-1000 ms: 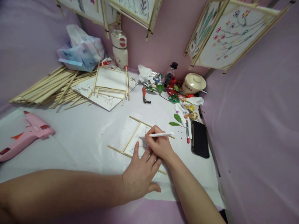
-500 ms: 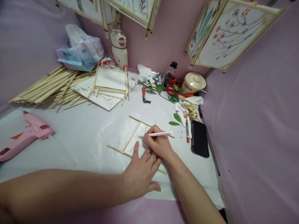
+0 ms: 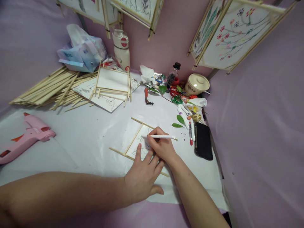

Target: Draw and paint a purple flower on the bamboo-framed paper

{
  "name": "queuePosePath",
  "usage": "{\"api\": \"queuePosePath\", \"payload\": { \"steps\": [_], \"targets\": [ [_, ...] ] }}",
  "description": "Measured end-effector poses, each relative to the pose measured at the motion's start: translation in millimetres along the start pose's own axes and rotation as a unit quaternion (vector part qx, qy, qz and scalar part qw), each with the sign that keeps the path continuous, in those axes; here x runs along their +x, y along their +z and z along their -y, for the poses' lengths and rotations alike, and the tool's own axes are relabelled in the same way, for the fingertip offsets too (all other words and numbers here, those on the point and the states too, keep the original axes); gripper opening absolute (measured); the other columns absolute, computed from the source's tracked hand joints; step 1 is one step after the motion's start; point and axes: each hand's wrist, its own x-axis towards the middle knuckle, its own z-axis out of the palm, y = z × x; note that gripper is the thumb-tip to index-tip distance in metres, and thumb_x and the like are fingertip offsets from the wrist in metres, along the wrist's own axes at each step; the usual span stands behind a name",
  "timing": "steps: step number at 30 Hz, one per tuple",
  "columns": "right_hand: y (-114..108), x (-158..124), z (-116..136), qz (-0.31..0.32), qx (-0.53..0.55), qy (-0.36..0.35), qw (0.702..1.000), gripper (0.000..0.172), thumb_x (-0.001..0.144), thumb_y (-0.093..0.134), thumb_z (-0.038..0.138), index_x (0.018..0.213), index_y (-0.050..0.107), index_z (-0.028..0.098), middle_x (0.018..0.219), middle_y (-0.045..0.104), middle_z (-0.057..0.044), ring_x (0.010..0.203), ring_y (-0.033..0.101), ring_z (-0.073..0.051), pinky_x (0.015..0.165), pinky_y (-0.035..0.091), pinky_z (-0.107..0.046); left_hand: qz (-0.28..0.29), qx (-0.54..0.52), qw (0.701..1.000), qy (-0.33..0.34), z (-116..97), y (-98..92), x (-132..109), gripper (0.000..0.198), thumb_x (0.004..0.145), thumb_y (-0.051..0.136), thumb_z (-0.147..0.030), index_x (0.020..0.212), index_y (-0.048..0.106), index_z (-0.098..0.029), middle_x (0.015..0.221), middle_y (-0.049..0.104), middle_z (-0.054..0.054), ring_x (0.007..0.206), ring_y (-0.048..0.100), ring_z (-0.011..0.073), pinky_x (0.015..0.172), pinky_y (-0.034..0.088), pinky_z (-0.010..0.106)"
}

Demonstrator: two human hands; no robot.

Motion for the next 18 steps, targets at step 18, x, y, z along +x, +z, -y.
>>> {"api": "queuePosePath", "payload": {
  "steps": [18],
  "targets": [
    [-0.4, 0.6, 0.3, -0.02, -0.018, -0.001, 1.0, 0.009, 0.085, 0.058, 0.024, 0.076, 0.057, 0.023, 0.069, 0.06, 0.002, 0.061, 0.054, -0.013, 0.057, 0.042, -0.025, -0.019, 0.02, 1.0, 0.0, -1.0, 5.1, -1.4, 0.088, 0.077, 0.048, -0.078, 0.144, 0.043, -0.022, 0.15, 0.042, 0.013, 0.143, 0.013, 0.0396, 0.109, 0.005, 0.076]
  ]
}}
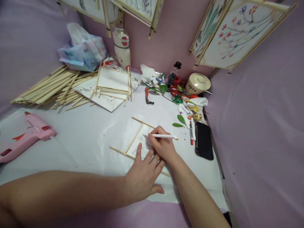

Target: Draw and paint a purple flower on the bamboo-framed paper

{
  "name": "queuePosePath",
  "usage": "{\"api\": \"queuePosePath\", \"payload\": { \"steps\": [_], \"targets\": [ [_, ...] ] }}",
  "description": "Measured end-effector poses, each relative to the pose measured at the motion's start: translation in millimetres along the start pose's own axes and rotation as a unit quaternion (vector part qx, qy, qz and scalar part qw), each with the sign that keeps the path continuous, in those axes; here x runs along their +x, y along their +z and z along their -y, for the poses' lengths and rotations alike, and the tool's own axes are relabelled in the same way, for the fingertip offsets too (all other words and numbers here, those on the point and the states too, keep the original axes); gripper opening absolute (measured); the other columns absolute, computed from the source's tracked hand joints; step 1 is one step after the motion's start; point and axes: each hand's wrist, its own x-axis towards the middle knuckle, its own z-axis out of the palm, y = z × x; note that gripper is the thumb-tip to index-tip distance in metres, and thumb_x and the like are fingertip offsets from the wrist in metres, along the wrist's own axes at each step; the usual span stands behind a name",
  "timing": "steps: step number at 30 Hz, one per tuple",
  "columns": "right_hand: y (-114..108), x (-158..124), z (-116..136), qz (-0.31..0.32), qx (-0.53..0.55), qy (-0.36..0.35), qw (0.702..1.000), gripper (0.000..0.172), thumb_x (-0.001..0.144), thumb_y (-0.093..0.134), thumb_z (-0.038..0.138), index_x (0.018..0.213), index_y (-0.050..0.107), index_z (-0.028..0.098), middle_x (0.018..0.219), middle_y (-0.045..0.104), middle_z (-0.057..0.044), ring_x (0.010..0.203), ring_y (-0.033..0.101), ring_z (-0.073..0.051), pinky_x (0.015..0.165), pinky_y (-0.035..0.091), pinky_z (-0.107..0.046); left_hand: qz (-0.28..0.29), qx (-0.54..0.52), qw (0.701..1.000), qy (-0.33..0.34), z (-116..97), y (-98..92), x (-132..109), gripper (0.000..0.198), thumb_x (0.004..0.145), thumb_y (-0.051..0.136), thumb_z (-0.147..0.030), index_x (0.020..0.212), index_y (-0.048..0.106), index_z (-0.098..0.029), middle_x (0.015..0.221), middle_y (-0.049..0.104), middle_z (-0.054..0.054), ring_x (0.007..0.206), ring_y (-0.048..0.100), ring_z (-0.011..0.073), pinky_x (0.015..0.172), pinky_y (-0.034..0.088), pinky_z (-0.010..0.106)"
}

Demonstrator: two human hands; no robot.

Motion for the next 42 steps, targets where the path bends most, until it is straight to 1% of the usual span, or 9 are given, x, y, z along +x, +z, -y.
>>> {"api": "queuePosePath", "payload": {
  "steps": [4, 12, 16, 23, 32, 37, 40, 42],
  "targets": [
    [-0.6, -0.6, 0.9, -0.001, -0.002, 0.0, 1.0, 0.01, 0.085, 0.058, 0.024, 0.075, 0.056, 0.023, 0.068, 0.059, 0.003, 0.06, 0.053, -0.013, 0.056, 0.042, -0.025, -0.003, -0.007, 1.0, 0.0, 0.0, -1.4, 0.1, 0.087, 0.077, 0.049, -0.077, 0.144, 0.043, -0.021, 0.149, 0.042, 0.013, 0.143, 0.013, 0.039, 0.109, 0.004, 0.077],
    [-0.9, -1.8, -0.1, 0.008, 0.006, -0.006, 1.0, 0.011, 0.084, 0.057, 0.023, 0.074, 0.055, 0.023, 0.067, 0.056, 0.003, 0.06, 0.052, -0.012, 0.057, 0.042, -0.025, 0.006, -0.001, 1.0, 0.001, 0.9, -3.9, 0.0, 0.088, 0.077, 0.048, -0.078, 0.144, 0.043, -0.02, 0.149, 0.043, 0.014, 0.142, 0.015, 0.04, 0.108, 0.008, 0.077],
    [-0.5, -2.3, -1.3, 0.015, 0.011, -0.009, 1.0, 0.01, 0.084, 0.057, 0.023, 0.074, 0.055, 0.023, 0.067, 0.057, 0.003, 0.061, 0.052, -0.013, 0.057, 0.042, -0.025, -0.001, -0.006, 1.0, -0.001, 0.1, -3.5, 0.0, 0.089, 0.076, 0.05, -0.077, 0.144, 0.044, -0.02, 0.148, 0.044, 0.015, 0.142, 0.015, 0.0404, 0.108, 0.006, 0.078],
    [-1.0, -2.9, -0.1, 0.028, 0.025, -0.019, 0.999, 0.01, 0.083, 0.057, 0.021, 0.073, 0.055, 0.022, 0.068, 0.057, 0.003, 0.06, 0.051, -0.012, 0.056, 0.042, -0.025, -0.001, -0.01, 1.0, 0.0, -0.3, -4.7, -0.3, 0.087, 0.077, 0.05, -0.077, 0.144, 0.044, -0.02, 0.149, 0.042, 0.015, 0.143, 0.014, 0.0414, 0.108, 0.004, 0.077],
    [-1.0, -2.7, 0.6, 0.043, 0.039, -0.015, 0.998, 0.01, 0.084, 0.057, 0.019, 0.074, 0.056, 0.022, 0.069, 0.058, 0.003, 0.061, 0.053, -0.012, 0.057, 0.042, -0.026, -0.002, -0.007, 1.0, 0.0, 0.4, -2.3, -0.3, 0.086, 0.077, 0.05, -0.077, 0.142, 0.046, -0.021, 0.149, 0.042, 0.014, 0.143, 0.014, 0.0415, 0.108, 0.004, 0.077],
    [-1.8, -4.3, 0.1, 0.006, 0.047, -0.016, 0.999, 0.01, 0.083, 0.058, 0.021, 0.074, 0.055, 0.022, 0.069, 0.059, 0.003, 0.063, 0.054, -0.013, 0.059, 0.043, -0.026, 0.016, -0.013, 1.0, 0.003, 0.1, -3.1, 0.6, 0.09, 0.078, 0.05, -0.077, 0.146, 0.041, -0.019, 0.152, 0.039, 0.014, 0.144, 0.013, 0.0411, 0.107, 0.005, 0.078],
    [-2.8, -3.6, -0.4, -0.018, 0.047, -0.012, 0.999, 0.01, 0.084, 0.058, 0.022, 0.075, 0.055, 0.022, 0.069, 0.059, 0.003, 0.063, 0.054, -0.013, 0.06, 0.044, -0.026, 0.008, -0.013, 1.0, 0.002, 0.1, -2.0, 0.1, 0.09, 0.078, 0.05, -0.076, 0.146, 0.04, -0.018, 0.154, 0.035, 0.014, 0.144, 0.01, 0.0404, 0.107, 0.004, 0.079],
    [-3.7, -2.3, -0.8, -0.032, 0.043, 0.004, 0.999, 0.009, 0.086, 0.057, 0.023, 0.077, 0.056, 0.022, 0.07, 0.058, 0.003, 0.064, 0.054, -0.013, 0.061, 0.043, -0.027, 0.001, -0.014, 1.0, 0.003, 0.3, -0.5, -0.3, 0.09, 0.078, 0.049, -0.076, 0.146, 0.04, -0.018, 0.155, 0.034, 0.015, 0.144, 0.012, 0.0402, 0.107, 0.002, 0.079]
  ]
}}
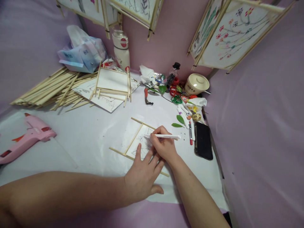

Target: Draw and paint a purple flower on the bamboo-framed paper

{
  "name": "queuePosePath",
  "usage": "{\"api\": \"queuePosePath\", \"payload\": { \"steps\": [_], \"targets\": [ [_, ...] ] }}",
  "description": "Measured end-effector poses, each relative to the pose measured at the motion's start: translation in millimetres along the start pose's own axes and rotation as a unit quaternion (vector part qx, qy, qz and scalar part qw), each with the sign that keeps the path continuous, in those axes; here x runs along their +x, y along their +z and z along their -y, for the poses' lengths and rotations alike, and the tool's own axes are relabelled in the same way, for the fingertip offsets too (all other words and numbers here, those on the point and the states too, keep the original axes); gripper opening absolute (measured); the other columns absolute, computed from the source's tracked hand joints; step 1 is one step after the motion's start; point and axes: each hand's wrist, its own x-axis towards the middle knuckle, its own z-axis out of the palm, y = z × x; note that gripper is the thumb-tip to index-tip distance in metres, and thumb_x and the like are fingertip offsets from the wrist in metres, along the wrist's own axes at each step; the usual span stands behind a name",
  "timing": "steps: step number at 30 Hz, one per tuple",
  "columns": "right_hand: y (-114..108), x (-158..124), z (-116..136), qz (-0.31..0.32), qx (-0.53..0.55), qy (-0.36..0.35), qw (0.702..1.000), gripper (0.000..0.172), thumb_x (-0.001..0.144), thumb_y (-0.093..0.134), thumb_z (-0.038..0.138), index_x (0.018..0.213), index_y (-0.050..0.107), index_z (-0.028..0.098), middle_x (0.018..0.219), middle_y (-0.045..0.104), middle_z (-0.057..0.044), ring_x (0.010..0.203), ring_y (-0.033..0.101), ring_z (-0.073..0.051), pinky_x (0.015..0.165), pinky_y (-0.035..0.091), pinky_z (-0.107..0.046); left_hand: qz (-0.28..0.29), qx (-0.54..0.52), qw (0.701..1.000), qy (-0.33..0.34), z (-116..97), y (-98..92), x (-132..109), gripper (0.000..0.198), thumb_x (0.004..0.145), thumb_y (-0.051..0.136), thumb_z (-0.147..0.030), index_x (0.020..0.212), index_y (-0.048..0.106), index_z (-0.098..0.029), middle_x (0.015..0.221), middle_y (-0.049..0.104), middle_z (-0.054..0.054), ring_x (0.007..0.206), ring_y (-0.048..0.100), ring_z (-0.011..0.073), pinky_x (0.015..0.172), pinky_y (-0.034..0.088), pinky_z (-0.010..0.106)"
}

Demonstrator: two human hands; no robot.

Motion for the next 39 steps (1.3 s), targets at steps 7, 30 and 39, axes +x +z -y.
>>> {"api": "queuePosePath", "payload": {
  "steps": [7, 30, 39],
  "targets": [
    [-4, -3, 2, -0.022, -0.008, 0.005, 1.0, 0.011, 0.085, 0.06, 0.027, 0.076, 0.056, 0.022, 0.066, 0.056, 0.004, 0.061, 0.052, -0.012, 0.058, 0.042, -0.025, 0.003, 0.0, 1.0, 0.007, 3, -0.2, 1, 0.092, 0.078, 0.049, -0.077, 0.147, 0.039, -0.016, 0.154, 0.035, 0.017, 0.143, 0.016, 0.0418, 0.106, 0.005, 0.08],
    [-14, 20, 8, 0.01, 0.13, 0.072, 0.989, 0.014, 0.084, 0.062, 0.035, 0.08, 0.058, 0.022, 0.066, 0.059, 0.002, 0.061, 0.054, -0.014, 0.061, 0.045, -0.027, -0.078, 0.041, 0.991, 0.1, -2, -3.8, -7, 0.062, 0.086, 0.059, -0.055, 0.13, 0.051, -0.011, 0.134, 0.054, 0.017, 0.13, 0.041, 0.0349, 0.106, 0.034, 0.054],
    [-55, -18, 3, -0.047, -0.206, 0.115, 0.971, 0.028, 0.088, 0.053, 0.049, 0.086, 0.058, 0.022, 0.063, 0.065, -0.003, 0.058, 0.059, -0.02, 0.06, 0.043, -0.032, -0.098, 0.036, 0.988, 0.113, -3, 7.7, -7, 0.067, 0.087, 0.057, -0.054, 0.134, 0.043, -0.008, 0.139, 0.049, 0.023, 0.131, 0.043, 0.0365, 0.107, 0.03, 0.048]
  ]
}}
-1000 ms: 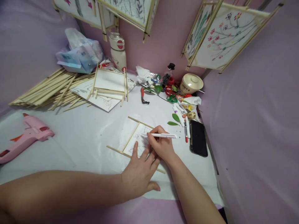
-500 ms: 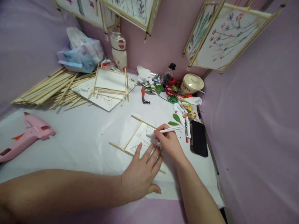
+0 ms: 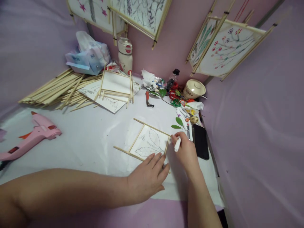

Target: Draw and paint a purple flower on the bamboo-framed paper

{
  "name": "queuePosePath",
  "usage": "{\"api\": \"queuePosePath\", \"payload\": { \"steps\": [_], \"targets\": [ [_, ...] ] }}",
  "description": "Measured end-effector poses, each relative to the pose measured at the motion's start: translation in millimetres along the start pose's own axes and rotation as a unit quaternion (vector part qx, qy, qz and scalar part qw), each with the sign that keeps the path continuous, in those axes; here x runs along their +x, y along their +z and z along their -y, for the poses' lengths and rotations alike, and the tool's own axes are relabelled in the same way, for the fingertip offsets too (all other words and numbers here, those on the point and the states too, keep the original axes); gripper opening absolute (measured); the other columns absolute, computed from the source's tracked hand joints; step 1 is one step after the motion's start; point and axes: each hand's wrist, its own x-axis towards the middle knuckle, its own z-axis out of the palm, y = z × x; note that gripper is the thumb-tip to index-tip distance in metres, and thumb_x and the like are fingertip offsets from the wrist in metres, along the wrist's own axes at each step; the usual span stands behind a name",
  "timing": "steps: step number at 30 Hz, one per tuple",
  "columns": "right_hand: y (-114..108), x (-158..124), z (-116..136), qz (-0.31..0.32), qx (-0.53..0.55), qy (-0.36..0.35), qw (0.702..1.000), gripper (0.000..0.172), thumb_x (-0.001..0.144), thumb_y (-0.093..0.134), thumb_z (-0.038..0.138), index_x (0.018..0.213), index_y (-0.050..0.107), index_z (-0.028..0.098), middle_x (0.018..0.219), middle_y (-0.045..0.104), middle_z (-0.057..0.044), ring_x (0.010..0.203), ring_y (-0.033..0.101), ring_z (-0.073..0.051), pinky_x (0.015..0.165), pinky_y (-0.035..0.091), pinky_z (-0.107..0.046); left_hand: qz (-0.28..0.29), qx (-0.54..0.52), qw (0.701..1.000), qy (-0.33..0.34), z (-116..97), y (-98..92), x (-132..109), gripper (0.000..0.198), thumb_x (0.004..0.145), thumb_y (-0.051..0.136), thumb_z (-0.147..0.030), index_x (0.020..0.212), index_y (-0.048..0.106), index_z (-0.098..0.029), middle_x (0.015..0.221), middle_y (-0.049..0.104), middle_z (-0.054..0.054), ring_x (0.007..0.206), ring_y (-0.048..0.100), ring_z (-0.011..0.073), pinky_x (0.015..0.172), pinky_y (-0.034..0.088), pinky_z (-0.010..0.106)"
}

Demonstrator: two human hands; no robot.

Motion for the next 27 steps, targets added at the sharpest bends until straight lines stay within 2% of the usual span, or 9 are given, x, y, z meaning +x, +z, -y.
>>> {"api": "queuePosePath", "payload": {
  "steps": [3, 7, 11, 15, 17, 19, 21, 24, 27],
  "targets": [
    [11, -11, 1, 0.009, -0.09, 0.007, 0.996, 0.021, 0.081, 0.06, 0.043, 0.082, 0.053, 0.024, 0.061, 0.062, 0.0, 0.057, 0.058, -0.021, 0.057, 0.039, -0.031, 0.002, 0.004, 1.0, 0.004, 1, -0.2, 0, 0.068, 0.087, 0.057, -0.054, 0.135, 0.043, -0.008, 0.14, 0.048, 0.023, 0.132, 0.043, 0.0353, 0.108, 0.029, 0.046],
    [27, -7, 14, 0.006, -0.074, -0.009, 0.997, 0.014, 0.077, 0.059, 0.03, 0.085, 0.049, 0.025, 0.063, 0.061, 0.002, 0.053, 0.054, -0.018, 0.055, 0.036, -0.029, -0.004, 0.005, 1.0, 0.006, 2, -5.7, 1, 0.067, 0.086, 0.058, -0.055, 0.133, 0.046, -0.01, 0.138, 0.05, 0.021, 0.129, 0.046, 0.0339, 0.106, 0.031, 0.044],
    [24, 19, 18, -0.034, -0.055, -0.067, 0.996, 0.013, 0.077, 0.058, 0.028, 0.086, 0.049, 0.025, 0.065, 0.059, 0.002, 0.054, 0.051, -0.017, 0.056, 0.034, -0.028, -0.018, 0.012, 1.0, 0.011, 1, -12.2, -1, 0.065, 0.087, 0.055, -0.056, 0.136, 0.045, -0.013, 0.144, 0.046, 0.019, 0.133, 0.04, 0.0348, 0.11, 0.026, 0.052],
    [21, 52, 12, 0.035, -0.034, -0.149, 0.988, 0.009, 0.08, 0.058, 0.028, 0.085, 0.052, 0.024, 0.071, 0.059, 0.001, 0.061, 0.052, -0.017, 0.062, 0.037, -0.029, 0.0, 0.023, 1.0, -0.001, 0, -12.2, -2, 0.068, 0.086, 0.056, -0.059, 0.138, 0.046, -0.016, 0.148, 0.042, 0.018, 0.136, 0.036, 0.0377, 0.111, 0.02, 0.06],
    [24, 59, 10, 0.029, -0.03, -0.152, 0.987, 0.011, 0.082, 0.058, 0.031, 0.088, 0.056, 0.023, 0.074, 0.06, 0.0, 0.066, 0.053, -0.018, 0.065, 0.038, -0.03, 0.016, 0.019, 1.0, -0.019, 1, -9.0, -2, 0.072, 0.084, 0.056, -0.062, 0.139, 0.047, -0.017, 0.15, 0.041, 0.017, 0.138, 0.033, 0.0392, 0.11, 0.019, 0.062],
    [26, 59, 10, -0.004, -0.014, -0.139, 0.99, 0.018, 0.087, 0.053, 0.037, 0.096, 0.059, 0.023, 0.079, 0.062, -0.002, 0.072, 0.055, -0.02, 0.069, 0.04, -0.032, 0.033, 0.011, 0.999, -0.039, 2, -5.5, 0, 0.076, 0.082, 0.056, -0.066, 0.14, 0.047, -0.017, 0.151, 0.039, 0.017, 0.139, 0.03, 0.04, 0.111, 0.018, 0.063],
    [26, 52, 11, -0.01, 0.049, -0.135, 0.99, 0.027, 0.092, 0.045, 0.041, 0.106, 0.061, 0.023, 0.085, 0.063, -0.003, 0.076, 0.057, -0.019, 0.073, 0.042, -0.033, 0.048, 0.004, 0.998, -0.052, 3, -3.7, 1, 0.08, 0.081, 0.055, -0.069, 0.141, 0.046, -0.016, 0.151, 0.04, 0.017, 0.14, 0.029, 0.0402, 0.111, 0.017, 0.063],
    [19, 41, 13, 0.079, 0.177, -0.142, 0.971, 0.037, 0.096, 0.038, 0.046, 0.105, 0.066, 0.023, 0.085, 0.063, -0.003, 0.073, 0.057, -0.017, 0.071, 0.045, -0.031, 0.052, 0.002, 0.997, -0.052, 3, -6.5, 1, 0.083, 0.08, 0.054, -0.071, 0.14, 0.046, -0.014, 0.146, 0.045, 0.018, 0.137, 0.033, 0.0399, 0.11, 0.02, 0.062],
    [14, 31, 14, 0.159, 0.213, -0.108, 0.958, 0.027, 0.089, 0.052, 0.042, 0.093, 0.071, 0.023, 0.081, 0.064, -0.001, 0.071, 0.056, -0.016, 0.065, 0.045, -0.028, 0.048, 0.008, 0.998, -0.047, 5, -13.2, 1, 0.082, 0.08, 0.053, -0.071, 0.138, 0.047, -0.013, 0.136, 0.053, 0.018, 0.13, 0.04, 0.0389, 0.108, 0.025, 0.061]
  ]
}}
